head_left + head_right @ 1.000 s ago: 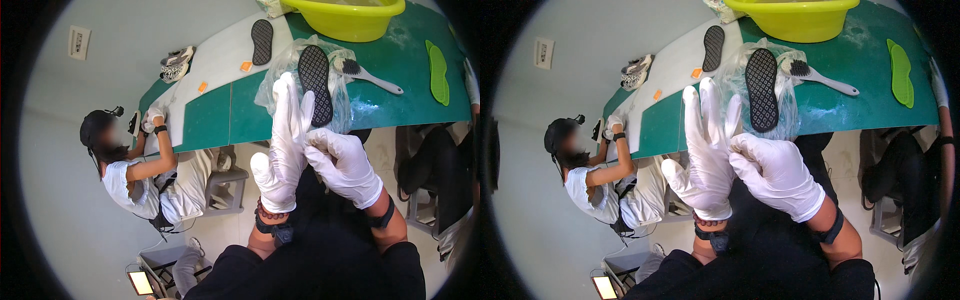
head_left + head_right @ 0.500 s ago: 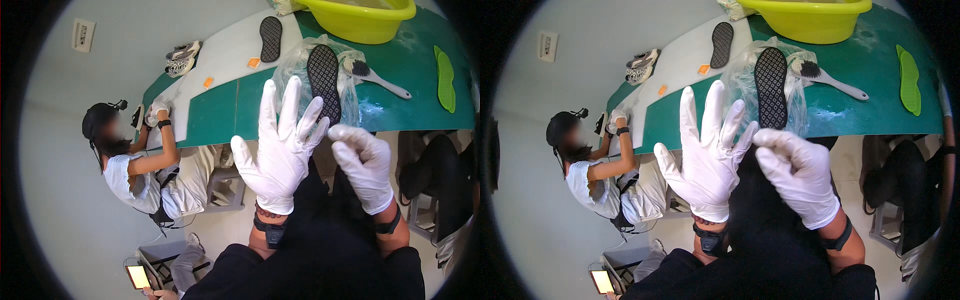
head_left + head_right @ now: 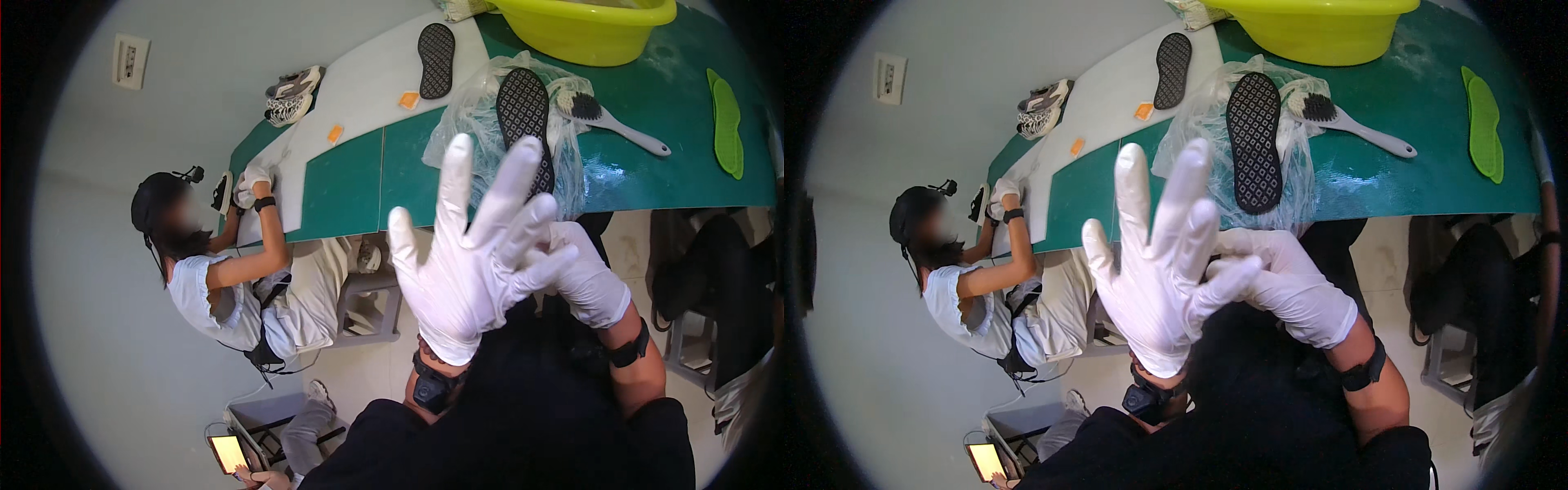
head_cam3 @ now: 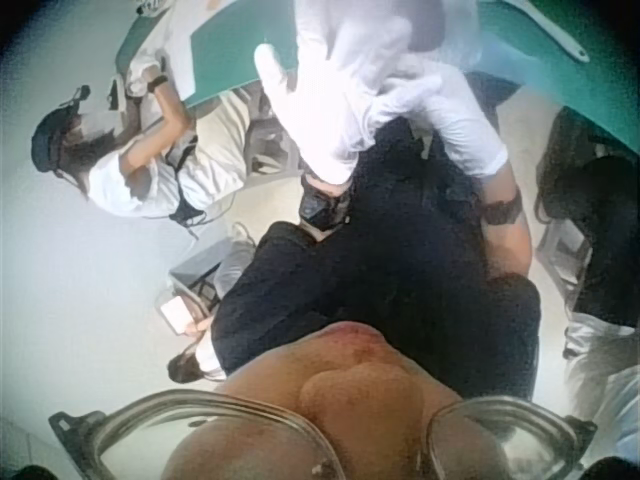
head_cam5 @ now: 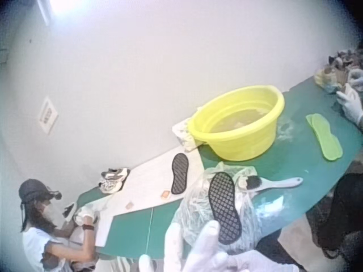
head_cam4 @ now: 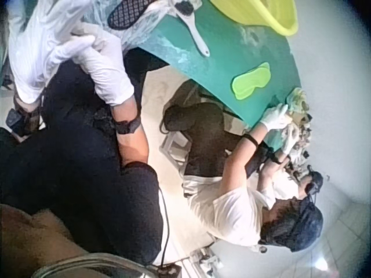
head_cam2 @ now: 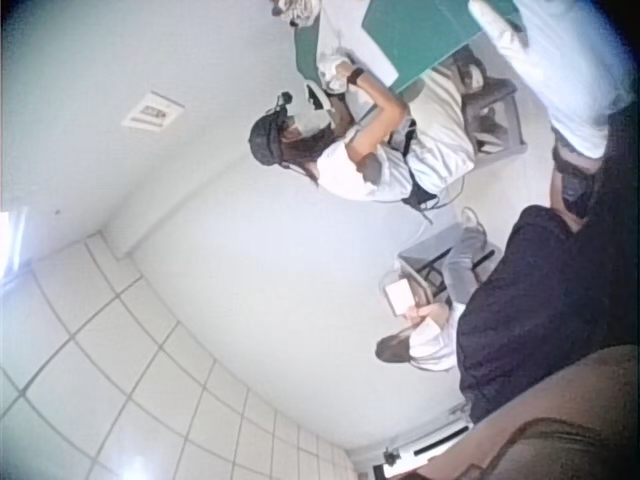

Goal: The recorder is cleaning a shoe sole using a brush and water.

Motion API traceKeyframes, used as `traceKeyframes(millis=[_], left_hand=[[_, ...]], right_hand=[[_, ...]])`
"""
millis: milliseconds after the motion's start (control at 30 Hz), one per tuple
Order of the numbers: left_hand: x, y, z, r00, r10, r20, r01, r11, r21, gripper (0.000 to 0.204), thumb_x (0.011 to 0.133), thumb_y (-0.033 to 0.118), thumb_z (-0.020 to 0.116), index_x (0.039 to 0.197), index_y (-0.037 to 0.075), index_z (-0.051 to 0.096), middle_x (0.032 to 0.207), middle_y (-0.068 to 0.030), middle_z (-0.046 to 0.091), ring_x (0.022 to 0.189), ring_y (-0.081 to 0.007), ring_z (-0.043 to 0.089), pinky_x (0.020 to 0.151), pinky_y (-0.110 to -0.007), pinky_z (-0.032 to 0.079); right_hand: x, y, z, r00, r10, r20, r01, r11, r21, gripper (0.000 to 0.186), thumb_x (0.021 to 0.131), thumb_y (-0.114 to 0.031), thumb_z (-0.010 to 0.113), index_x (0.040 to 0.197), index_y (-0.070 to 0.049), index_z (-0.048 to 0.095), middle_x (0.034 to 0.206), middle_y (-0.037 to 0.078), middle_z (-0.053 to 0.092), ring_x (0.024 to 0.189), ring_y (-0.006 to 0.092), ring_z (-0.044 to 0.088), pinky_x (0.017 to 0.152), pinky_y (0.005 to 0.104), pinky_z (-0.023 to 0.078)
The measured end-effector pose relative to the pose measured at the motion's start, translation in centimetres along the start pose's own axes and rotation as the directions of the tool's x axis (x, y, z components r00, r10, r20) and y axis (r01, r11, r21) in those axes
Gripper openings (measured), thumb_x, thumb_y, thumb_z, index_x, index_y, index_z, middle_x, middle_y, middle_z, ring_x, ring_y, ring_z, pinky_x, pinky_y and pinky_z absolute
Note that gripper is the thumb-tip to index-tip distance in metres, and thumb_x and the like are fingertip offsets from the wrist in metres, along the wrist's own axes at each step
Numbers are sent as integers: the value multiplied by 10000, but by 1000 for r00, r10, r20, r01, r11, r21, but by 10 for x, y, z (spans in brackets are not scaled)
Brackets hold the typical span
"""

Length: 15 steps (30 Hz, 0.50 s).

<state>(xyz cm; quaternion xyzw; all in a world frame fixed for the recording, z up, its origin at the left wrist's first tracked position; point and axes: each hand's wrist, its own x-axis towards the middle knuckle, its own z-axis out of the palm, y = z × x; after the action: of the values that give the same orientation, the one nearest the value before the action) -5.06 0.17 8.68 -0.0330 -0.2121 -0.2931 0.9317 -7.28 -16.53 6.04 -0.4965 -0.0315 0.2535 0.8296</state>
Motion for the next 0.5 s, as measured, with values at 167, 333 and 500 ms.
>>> traceKeyframes(millis=[167, 333, 500], left_hand=[[-1, -14, -11, 997, -67, 32, 70, 989, -127, 747, 988, 648, 312, 1631, 361, 62, 1684, -137, -161, 1506, -486, 205, 1127, -730, -2], [2, -25, -9, 997, 22, 76, 4, 944, -330, 876, 951, 754, 265, 1645, 275, 29, 1667, -273, -94, 1456, -534, 293, 1116, -598, 311], [3, -21, 3, 991, -109, -81, 114, 992, 51, 879, 954, 763, 249, 1646, 263, 39, 1665, -290, -44, 1453, -532, 300, 1122, -567, 310]], right_hand=[[10, 16, -2, 982, -180, 59, 184, 981, -64, 158, 944, -165, 703, 1022, -29, 715, 932, -23, 687, 816, 32, 582, 703, 208, 474], [10, 14, -6, 975, -156, 159, 169, 983, -74, 164, 932, -99, 688, 1072, -18, 662, 974, 2, 690, 855, 55, 602, 762, 243, 493], [11, 23, -14, 934, -318, 161, 352, 897, -269, 220, 919, -51, 644, 1136, -19, 637, 1010, 39, 683, 926, 111, 620, 775, 278, 510]])
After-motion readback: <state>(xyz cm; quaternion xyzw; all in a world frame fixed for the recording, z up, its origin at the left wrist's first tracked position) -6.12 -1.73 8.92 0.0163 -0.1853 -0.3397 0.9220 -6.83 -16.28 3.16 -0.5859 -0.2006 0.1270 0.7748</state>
